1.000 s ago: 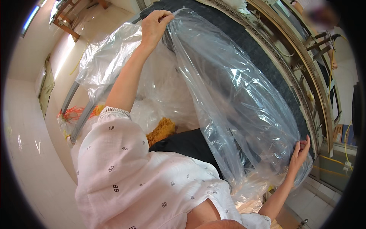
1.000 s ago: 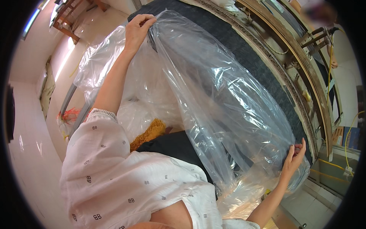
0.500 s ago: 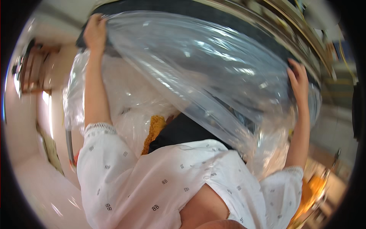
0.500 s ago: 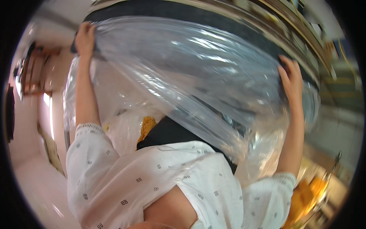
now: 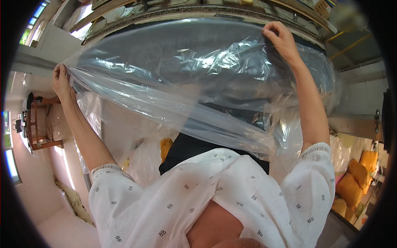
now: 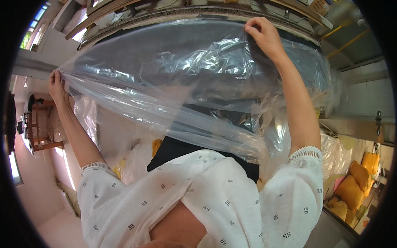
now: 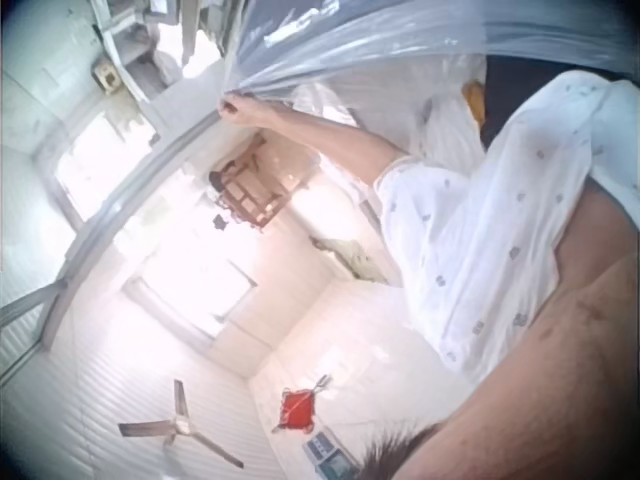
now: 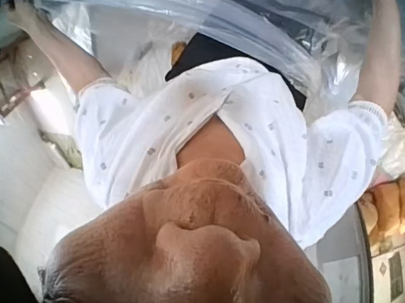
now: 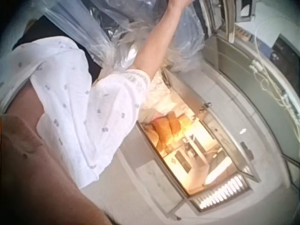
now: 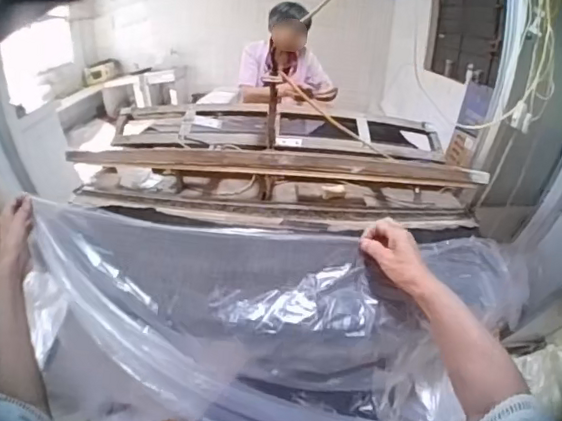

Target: Wrapping large black industrial components in clear plastic sheeting.

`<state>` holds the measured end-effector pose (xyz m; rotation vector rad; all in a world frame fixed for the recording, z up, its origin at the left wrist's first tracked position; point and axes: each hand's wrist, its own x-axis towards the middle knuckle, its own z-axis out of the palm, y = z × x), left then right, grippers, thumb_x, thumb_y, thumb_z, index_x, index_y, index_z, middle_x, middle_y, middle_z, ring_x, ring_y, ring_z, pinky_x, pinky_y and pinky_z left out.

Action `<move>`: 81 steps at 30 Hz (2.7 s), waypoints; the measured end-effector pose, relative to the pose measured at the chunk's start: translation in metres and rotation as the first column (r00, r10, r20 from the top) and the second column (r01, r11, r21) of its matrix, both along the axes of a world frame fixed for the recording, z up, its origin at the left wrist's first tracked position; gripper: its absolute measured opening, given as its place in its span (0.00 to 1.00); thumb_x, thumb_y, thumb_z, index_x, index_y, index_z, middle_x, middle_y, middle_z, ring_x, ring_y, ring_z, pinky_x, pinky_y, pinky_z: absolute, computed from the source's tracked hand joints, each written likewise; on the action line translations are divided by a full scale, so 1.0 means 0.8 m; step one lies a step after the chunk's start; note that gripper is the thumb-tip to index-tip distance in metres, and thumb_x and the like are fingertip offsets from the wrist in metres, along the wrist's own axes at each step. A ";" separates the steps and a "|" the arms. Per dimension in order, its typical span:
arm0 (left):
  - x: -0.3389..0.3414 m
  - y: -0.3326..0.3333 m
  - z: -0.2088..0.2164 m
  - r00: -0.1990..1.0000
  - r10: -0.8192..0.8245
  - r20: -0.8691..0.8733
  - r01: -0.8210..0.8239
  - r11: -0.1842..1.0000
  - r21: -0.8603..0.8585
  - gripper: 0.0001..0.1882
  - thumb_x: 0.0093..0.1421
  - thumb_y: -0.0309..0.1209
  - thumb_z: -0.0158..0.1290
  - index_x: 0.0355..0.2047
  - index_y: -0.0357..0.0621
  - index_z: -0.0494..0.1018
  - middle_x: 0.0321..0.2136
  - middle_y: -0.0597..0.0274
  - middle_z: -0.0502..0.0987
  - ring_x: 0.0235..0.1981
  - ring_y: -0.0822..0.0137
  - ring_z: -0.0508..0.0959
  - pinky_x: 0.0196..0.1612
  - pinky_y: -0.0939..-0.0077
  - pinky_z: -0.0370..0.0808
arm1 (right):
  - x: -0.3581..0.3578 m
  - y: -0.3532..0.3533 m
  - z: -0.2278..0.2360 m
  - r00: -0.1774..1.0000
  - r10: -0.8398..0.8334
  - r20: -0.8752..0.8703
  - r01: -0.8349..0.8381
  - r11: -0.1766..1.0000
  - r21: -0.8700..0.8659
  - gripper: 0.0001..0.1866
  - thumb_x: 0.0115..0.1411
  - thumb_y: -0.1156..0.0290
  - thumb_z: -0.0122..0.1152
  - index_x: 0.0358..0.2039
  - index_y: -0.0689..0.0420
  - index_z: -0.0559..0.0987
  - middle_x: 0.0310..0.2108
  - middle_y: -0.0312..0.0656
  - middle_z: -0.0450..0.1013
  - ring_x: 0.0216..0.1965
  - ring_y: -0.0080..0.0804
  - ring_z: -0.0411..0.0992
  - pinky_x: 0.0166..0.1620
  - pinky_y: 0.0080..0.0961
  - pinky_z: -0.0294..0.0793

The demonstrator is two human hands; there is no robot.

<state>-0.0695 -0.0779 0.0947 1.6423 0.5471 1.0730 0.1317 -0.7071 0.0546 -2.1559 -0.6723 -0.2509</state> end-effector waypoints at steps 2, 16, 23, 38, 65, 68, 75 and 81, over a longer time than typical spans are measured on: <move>0.022 -0.001 0.015 0.995 -0.014 0.103 0.020 0.998 -0.057 0.10 0.58 0.31 0.51 0.38 0.40 0.71 0.31 0.66 0.74 0.35 0.76 0.72 0.35 0.83 0.70 | 0.008 -0.003 0.026 0.998 0.063 -0.031 -0.053 0.963 0.263 0.07 0.58 0.68 0.53 0.32 0.57 0.72 0.27 0.31 0.68 0.30 0.20 0.65 0.37 0.17 0.65; 0.235 -0.202 -0.095 0.992 0.123 -0.039 -0.110 0.966 0.236 0.06 0.50 0.31 0.53 0.26 0.42 0.75 0.29 0.51 0.73 0.34 0.53 0.73 0.39 0.65 0.68 | 0.092 -0.151 -0.066 0.756 -0.636 0.157 0.599 0.768 0.226 0.11 0.57 0.67 0.54 0.34 0.62 0.72 0.28 0.38 0.71 0.29 0.26 0.69 0.37 0.22 0.67; 0.244 -0.211 -0.098 0.954 0.270 -0.130 -0.207 0.907 0.366 0.05 0.50 0.30 0.52 0.25 0.43 0.76 0.30 0.54 0.70 0.34 0.54 0.73 0.39 0.66 0.69 | 0.131 -0.163 -0.073 0.763 -0.627 0.158 0.619 0.779 0.100 0.11 0.55 0.65 0.57 0.31 0.61 0.75 0.29 0.37 0.73 0.31 0.24 0.69 0.39 0.20 0.67; 0.259 -0.187 -0.117 0.876 0.471 -0.105 -0.428 0.859 0.282 0.14 0.47 0.29 0.56 0.29 0.35 0.65 0.31 0.50 0.69 0.34 0.57 0.72 0.39 0.66 0.72 | 0.145 -0.163 -0.066 0.570 -0.750 0.336 0.798 0.602 -0.012 0.23 0.47 0.56 0.63 0.27 0.67 0.69 0.33 0.51 0.65 0.38 0.44 0.62 0.44 0.36 0.62; 0.131 0.116 -0.062 0.484 0.748 -0.455 0.175 0.427 0.887 0.21 0.56 0.42 0.46 0.43 0.39 0.71 0.42 0.48 0.73 0.44 0.48 0.72 0.45 0.60 0.68 | -0.118 -0.214 -0.034 0.852 -0.400 0.337 0.523 0.624 -0.581 0.28 0.60 0.52 0.42 0.59 0.50 0.59 0.61 0.41 0.51 0.63 0.41 0.46 0.61 0.50 0.44; 0.172 -0.092 -0.043 0.854 0.106 -0.509 0.456 0.317 0.832 0.18 0.61 0.36 0.45 0.47 0.37 0.68 0.44 0.50 0.72 0.45 0.55 0.72 0.48 0.67 0.67 | -0.104 -0.203 -0.040 0.863 -0.392 0.319 0.505 0.653 -0.565 0.29 0.61 0.49 0.39 0.59 0.50 0.58 0.62 0.40 0.51 0.63 0.41 0.45 0.61 0.49 0.43; 0.125 -0.471 -0.048 0.700 -0.573 -0.427 0.687 0.374 0.623 0.06 0.57 0.26 0.51 0.30 0.36 0.66 0.34 0.57 0.73 0.33 0.64 0.73 0.39 0.78 0.68 | -0.106 -0.216 -0.026 0.861 -0.297 0.413 0.487 0.717 -0.499 0.29 0.60 0.51 0.43 0.57 0.53 0.61 0.60 0.42 0.54 0.62 0.42 0.48 0.60 0.46 0.47; 0.101 -0.400 -0.052 0.729 -0.529 -0.434 0.683 0.605 0.410 0.07 0.59 0.28 0.50 0.26 0.38 0.66 0.19 0.72 0.60 0.22 0.80 0.58 0.26 0.88 0.59 | -0.119 -0.258 -0.049 0.728 -0.530 0.435 0.686 0.574 -0.448 0.29 0.59 0.52 0.44 0.55 0.58 0.63 0.58 0.45 0.58 0.61 0.43 0.52 0.59 0.43 0.50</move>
